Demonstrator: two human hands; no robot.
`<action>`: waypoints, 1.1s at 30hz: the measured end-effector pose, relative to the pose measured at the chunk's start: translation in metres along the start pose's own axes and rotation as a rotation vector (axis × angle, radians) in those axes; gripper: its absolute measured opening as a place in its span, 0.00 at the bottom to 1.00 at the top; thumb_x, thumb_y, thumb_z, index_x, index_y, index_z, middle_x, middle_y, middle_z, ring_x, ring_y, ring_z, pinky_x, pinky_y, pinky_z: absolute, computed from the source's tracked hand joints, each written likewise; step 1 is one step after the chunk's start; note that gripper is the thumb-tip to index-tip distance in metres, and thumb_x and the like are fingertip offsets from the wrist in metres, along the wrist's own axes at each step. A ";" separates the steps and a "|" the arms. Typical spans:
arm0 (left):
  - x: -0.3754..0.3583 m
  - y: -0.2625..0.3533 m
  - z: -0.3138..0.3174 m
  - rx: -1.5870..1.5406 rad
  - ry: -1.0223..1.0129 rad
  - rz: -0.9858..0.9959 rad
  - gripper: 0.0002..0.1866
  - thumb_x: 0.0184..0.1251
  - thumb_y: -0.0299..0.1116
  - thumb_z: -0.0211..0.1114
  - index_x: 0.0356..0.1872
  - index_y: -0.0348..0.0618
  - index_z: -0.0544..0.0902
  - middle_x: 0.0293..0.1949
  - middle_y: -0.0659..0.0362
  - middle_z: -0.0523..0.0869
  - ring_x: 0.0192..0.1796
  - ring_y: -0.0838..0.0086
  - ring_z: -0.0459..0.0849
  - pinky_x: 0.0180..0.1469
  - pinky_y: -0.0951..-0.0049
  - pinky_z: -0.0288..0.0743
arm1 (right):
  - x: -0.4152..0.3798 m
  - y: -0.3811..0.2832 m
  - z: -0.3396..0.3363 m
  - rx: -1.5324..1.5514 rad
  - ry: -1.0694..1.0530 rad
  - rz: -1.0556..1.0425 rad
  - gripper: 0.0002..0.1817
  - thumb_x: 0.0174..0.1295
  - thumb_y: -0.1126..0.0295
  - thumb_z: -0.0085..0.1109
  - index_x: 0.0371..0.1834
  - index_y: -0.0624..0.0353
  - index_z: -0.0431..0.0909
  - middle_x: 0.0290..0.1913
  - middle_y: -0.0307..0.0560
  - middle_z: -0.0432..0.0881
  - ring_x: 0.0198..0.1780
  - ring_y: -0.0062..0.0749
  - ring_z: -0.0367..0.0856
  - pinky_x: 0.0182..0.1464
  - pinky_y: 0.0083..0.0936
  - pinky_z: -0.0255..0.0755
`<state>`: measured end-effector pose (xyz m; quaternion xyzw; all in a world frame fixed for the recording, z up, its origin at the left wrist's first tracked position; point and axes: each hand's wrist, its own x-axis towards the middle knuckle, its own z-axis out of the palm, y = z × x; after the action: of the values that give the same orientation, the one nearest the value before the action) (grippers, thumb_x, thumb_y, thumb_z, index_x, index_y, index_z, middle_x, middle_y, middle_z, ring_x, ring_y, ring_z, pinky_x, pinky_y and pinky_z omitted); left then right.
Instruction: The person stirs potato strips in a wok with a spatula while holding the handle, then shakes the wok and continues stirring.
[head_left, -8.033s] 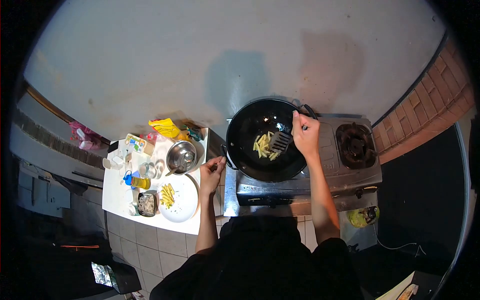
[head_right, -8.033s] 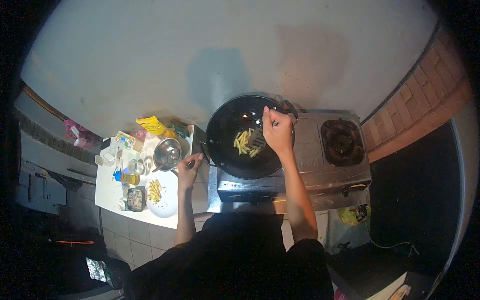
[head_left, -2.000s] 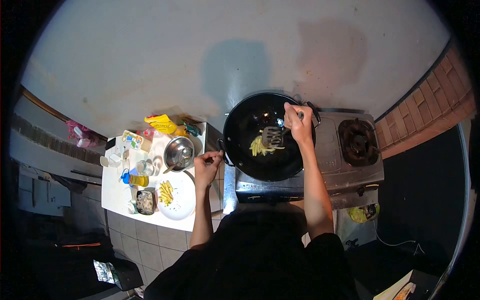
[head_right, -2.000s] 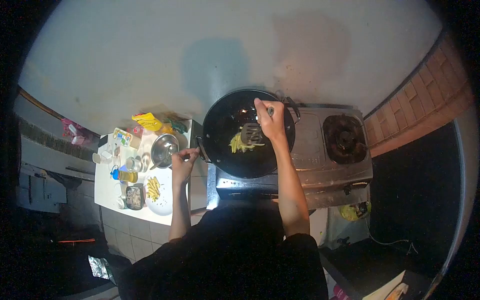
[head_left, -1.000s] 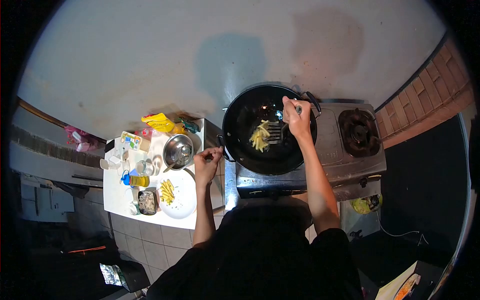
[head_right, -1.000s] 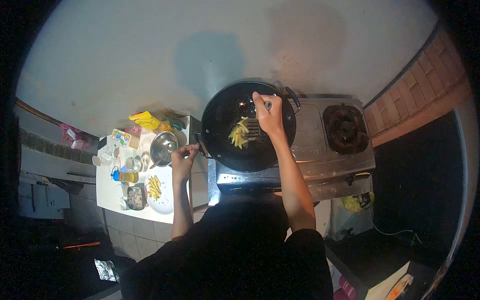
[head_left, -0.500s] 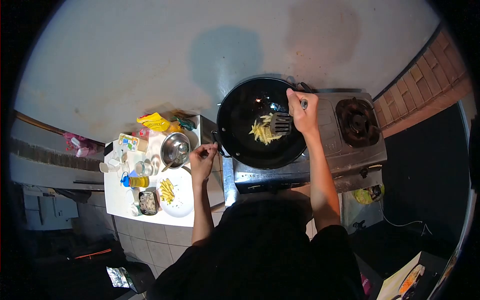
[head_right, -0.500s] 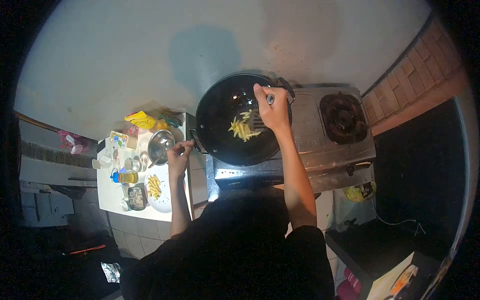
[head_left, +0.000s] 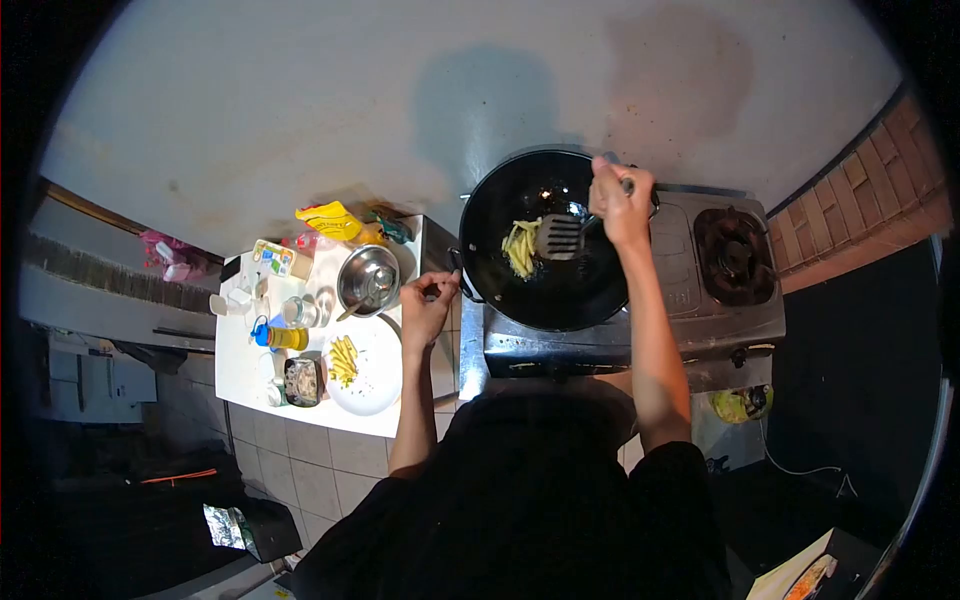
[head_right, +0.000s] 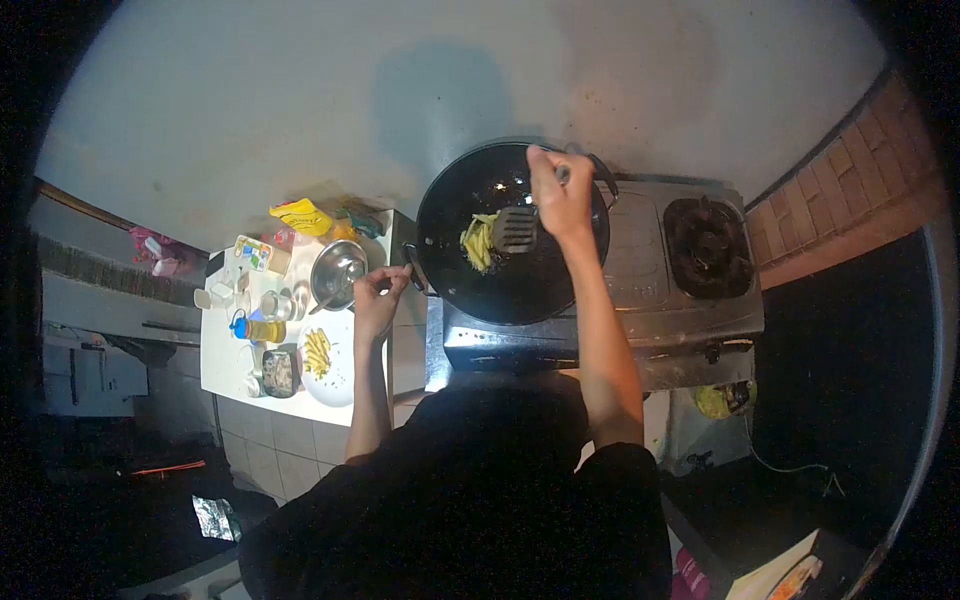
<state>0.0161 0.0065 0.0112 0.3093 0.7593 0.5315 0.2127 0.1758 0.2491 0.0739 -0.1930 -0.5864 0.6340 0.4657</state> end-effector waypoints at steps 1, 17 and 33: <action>0.001 -0.002 0.000 0.001 0.000 0.001 0.07 0.62 0.28 0.66 0.34 0.33 0.84 0.25 0.66 0.80 0.31 0.86 0.74 0.37 0.82 0.69 | 0.003 -0.004 -0.005 0.021 -0.007 0.006 0.25 0.65 0.68 0.52 0.07 0.56 0.60 0.10 0.31 0.61 0.13 0.14 0.56 0.17 0.21 0.50; 0.003 0.000 0.002 0.045 0.028 0.103 0.08 0.61 0.29 0.66 0.29 0.32 0.83 0.20 0.67 0.77 0.25 0.86 0.70 0.29 0.83 0.65 | 0.000 0.008 0.004 0.011 -0.063 0.072 0.24 0.62 0.70 0.53 0.10 0.60 0.55 0.11 0.32 0.53 0.17 0.15 0.50 0.20 0.26 0.44; 0.003 -0.001 0.000 0.016 -0.003 0.028 0.08 0.63 0.30 0.66 0.31 0.33 0.83 0.23 0.66 0.77 0.29 0.85 0.73 0.35 0.81 0.68 | 0.012 0.006 0.020 -0.256 -0.149 -0.173 0.26 0.67 0.67 0.51 0.08 0.55 0.57 0.10 0.30 0.58 0.12 0.13 0.53 0.16 0.19 0.46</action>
<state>0.0135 0.0082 0.0104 0.3224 0.7588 0.5280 0.2037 0.1517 0.2481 0.0766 -0.1520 -0.7097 0.5244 0.4453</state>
